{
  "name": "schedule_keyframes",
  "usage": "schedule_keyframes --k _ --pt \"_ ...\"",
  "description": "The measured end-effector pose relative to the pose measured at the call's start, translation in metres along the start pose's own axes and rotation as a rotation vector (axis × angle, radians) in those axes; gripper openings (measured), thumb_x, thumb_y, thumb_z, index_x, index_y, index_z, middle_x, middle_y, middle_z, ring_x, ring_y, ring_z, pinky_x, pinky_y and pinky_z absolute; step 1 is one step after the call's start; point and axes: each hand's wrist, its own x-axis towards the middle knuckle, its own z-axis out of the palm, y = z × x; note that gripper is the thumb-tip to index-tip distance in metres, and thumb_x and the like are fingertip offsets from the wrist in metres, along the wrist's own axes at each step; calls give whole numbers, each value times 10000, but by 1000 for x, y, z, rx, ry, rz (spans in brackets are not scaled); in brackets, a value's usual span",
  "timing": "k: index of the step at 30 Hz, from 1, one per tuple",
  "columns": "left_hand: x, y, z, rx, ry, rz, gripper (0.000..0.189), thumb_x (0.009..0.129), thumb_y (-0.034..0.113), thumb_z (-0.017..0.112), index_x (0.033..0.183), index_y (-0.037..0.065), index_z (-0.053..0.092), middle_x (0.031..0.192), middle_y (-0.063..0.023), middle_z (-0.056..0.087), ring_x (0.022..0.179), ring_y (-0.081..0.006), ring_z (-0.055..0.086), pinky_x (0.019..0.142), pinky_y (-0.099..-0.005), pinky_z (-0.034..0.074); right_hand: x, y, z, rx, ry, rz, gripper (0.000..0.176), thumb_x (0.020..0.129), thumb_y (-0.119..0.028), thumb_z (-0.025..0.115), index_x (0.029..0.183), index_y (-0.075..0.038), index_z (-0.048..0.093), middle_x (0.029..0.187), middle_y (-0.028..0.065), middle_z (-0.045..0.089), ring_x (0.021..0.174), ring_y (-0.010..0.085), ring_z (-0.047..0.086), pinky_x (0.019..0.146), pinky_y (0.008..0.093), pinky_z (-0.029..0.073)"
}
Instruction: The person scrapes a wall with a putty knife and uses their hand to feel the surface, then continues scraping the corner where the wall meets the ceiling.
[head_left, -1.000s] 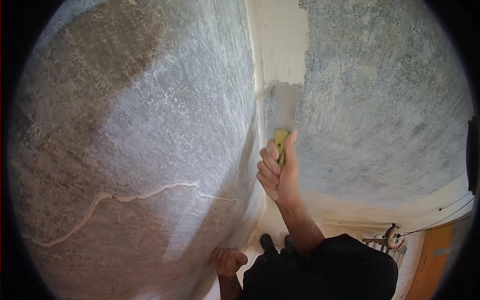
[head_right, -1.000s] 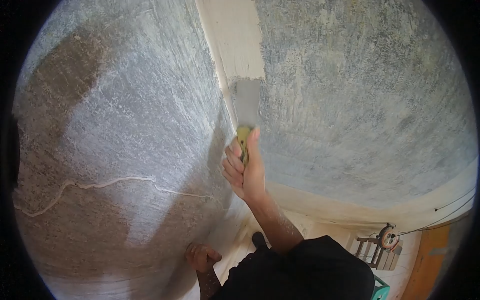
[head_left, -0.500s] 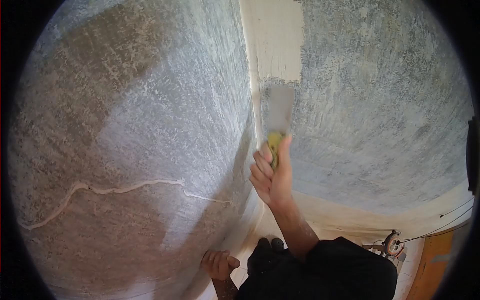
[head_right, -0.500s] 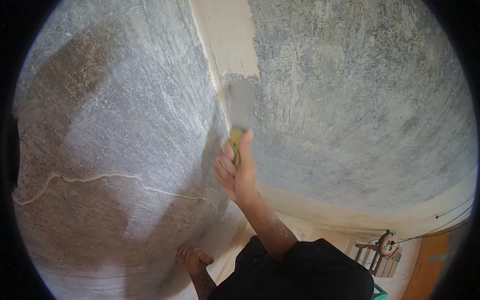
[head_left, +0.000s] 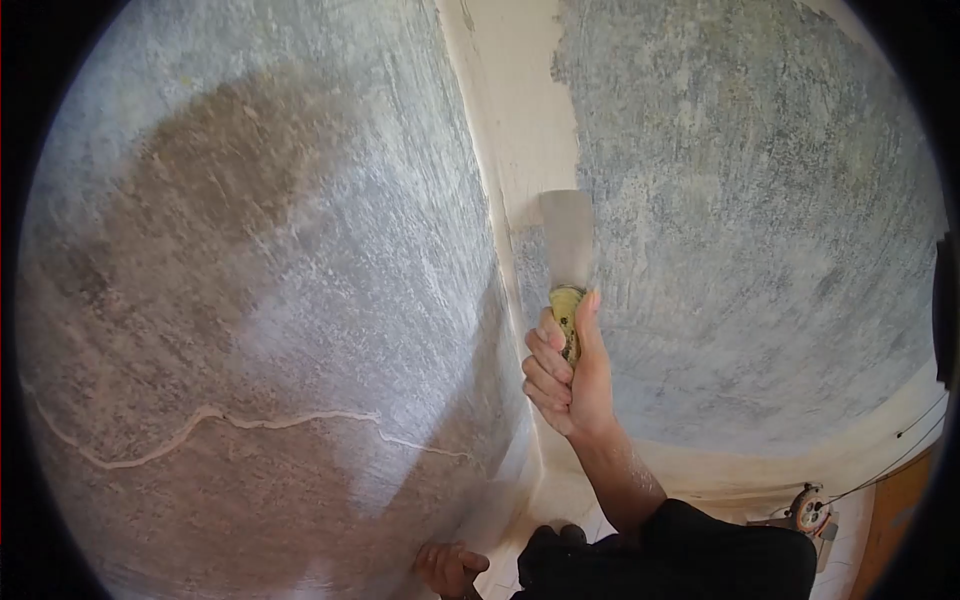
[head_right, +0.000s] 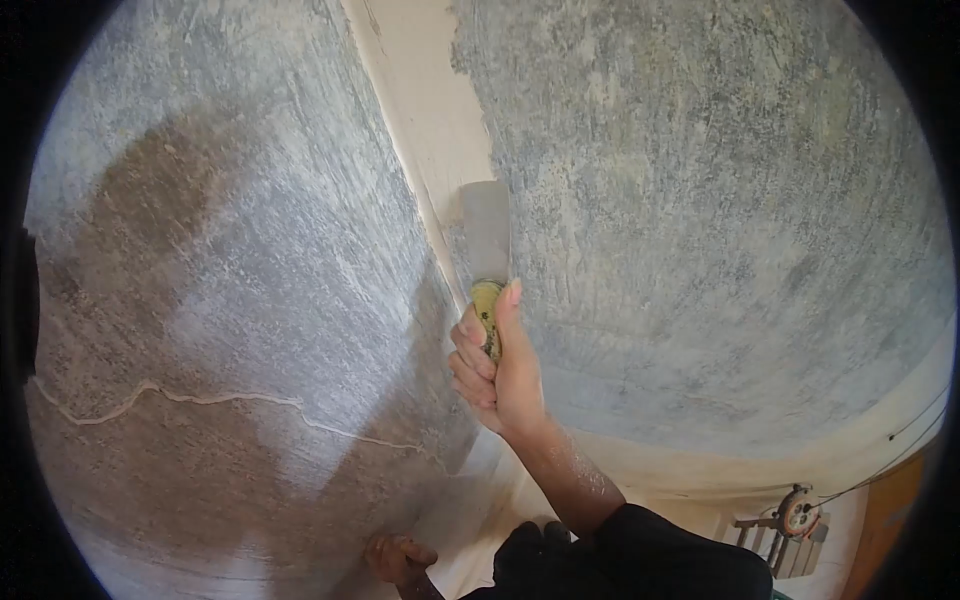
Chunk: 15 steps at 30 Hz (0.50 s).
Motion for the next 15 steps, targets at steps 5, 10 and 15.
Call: schedule_keyframes --k 5,10,15 --pt "26 -4 10 -121 72 73 379 910 149 451 537 103 402 468 -17 394 397 -160 378 433 -310 337 -13 10 -26 -6 28 27 569 955 -666 318 720 -156 408 508 -72 265 352 46 168 313 200 163" --pt "2 4 9 -23 37 -12 259 862 152 450 620 72 499 547 -60 520 484 -241 534 578 -392 503 -12 12 -17 3 72 40 571 949 -675 317 721 -161 416 514 -74 271 357 47 171 316 209 163" --pt "-8 -6 4 30 -56 -2 261 866 169 448 630 71 503 554 -61 521 494 -244 541 580 -395 510 -16 23 -30 -4 63 62 564 950 -674 320 725 -165 413 523 -74 274 356 54 173 318 212 163"
